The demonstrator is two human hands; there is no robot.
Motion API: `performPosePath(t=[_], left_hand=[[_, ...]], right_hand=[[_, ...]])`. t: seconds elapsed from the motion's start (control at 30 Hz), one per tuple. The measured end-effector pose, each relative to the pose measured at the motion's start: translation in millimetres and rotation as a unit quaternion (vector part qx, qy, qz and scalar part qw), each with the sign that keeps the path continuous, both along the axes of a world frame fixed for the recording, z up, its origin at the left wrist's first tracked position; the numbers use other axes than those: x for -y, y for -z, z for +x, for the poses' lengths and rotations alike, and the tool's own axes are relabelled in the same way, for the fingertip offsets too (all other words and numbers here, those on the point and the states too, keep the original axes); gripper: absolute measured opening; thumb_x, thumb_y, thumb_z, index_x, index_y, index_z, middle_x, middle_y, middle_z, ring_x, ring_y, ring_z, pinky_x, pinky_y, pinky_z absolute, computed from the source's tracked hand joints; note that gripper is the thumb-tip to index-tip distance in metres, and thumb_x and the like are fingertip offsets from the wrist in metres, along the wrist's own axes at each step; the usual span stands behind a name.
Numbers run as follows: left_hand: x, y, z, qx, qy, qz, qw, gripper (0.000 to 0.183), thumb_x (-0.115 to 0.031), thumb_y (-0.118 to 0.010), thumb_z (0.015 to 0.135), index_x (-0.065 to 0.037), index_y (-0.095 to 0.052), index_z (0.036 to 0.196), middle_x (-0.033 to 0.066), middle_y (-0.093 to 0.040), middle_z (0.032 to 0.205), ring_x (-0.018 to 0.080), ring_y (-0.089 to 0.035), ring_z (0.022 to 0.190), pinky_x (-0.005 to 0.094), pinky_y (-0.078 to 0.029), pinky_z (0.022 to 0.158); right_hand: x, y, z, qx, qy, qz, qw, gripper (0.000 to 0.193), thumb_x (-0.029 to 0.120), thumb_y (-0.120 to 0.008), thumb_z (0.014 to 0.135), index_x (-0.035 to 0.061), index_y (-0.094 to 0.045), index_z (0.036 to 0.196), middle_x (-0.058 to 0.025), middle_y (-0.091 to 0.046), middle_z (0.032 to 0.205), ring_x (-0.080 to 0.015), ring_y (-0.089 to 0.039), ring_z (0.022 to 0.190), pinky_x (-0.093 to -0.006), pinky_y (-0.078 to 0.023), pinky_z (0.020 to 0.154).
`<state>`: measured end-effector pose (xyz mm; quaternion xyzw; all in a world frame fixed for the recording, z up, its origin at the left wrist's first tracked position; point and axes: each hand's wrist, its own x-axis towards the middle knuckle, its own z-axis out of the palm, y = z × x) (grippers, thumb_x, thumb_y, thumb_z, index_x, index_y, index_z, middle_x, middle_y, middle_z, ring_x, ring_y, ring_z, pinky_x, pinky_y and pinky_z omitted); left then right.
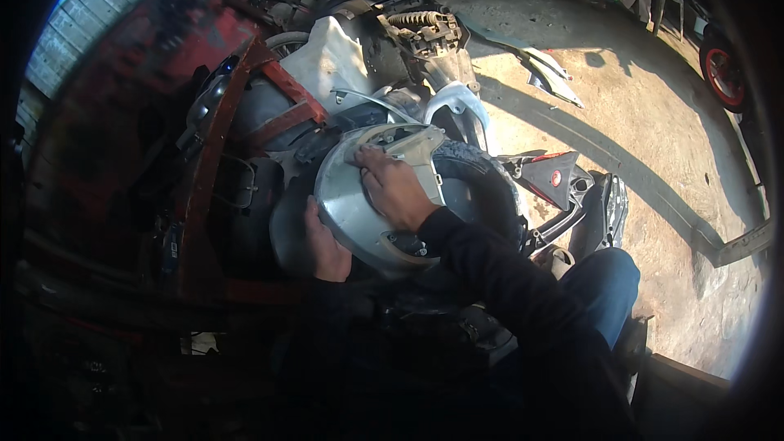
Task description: The person sands a plastic motorcycle panel by hand using a circular sanding pad, rubbing the surface repeatedly and checking the texture with their fingers.
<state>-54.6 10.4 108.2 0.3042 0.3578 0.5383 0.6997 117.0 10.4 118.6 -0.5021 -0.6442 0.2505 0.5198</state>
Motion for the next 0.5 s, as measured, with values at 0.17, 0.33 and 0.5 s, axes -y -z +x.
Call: performPosePath(t=[0.17,0.33,0.5], left_hand=[[3,1,-3,0.026,-0.010,0.016,0.999,0.050,-0.041,-0.039,0.106,-0.003,-0.051,0.136,0.0095,-0.057,0.135,0.0219,-0.053,0.128,0.0378,-0.041,0.108],[8,-13,-5,-0.140,0.036,0.123,0.982,0.036,-0.010,-0.070,0.087,0.000,-0.061,0.120,0.0047,-0.065,0.112,0.0131,-0.062,0.101,0.0287,-0.050,0.089],[4,-20,-4,-0.119,0.135,0.078,0.981,0.042,0.006,-0.068,0.077,0.000,-0.062,0.118,0.0034,-0.067,0.105,0.0119,-0.064,0.097,0.0294,-0.051,0.089]], right_hand=[[0,-7,-1,0.029,-0.165,0.136,0.977,0.037,0.007,-0.047,0.097,-0.0070,-0.059,0.129,-0.0276,-0.055,0.139,-0.0399,-0.044,0.139,-0.0425,-0.033,0.118],[4,-13,-8,0.050,-0.173,0.066,0.981,0.040,0.008,-0.048,0.097,-0.0046,-0.058,0.133,-0.0254,-0.053,0.143,-0.0369,-0.041,0.143,-0.0453,-0.028,0.120],[-38,8,25,0.005,-0.143,-0.001,0.990,0.041,0.005,-0.046,0.095,-0.0062,-0.057,0.134,-0.0245,-0.051,0.145,-0.0384,-0.041,0.143,-0.0473,-0.027,0.120]])
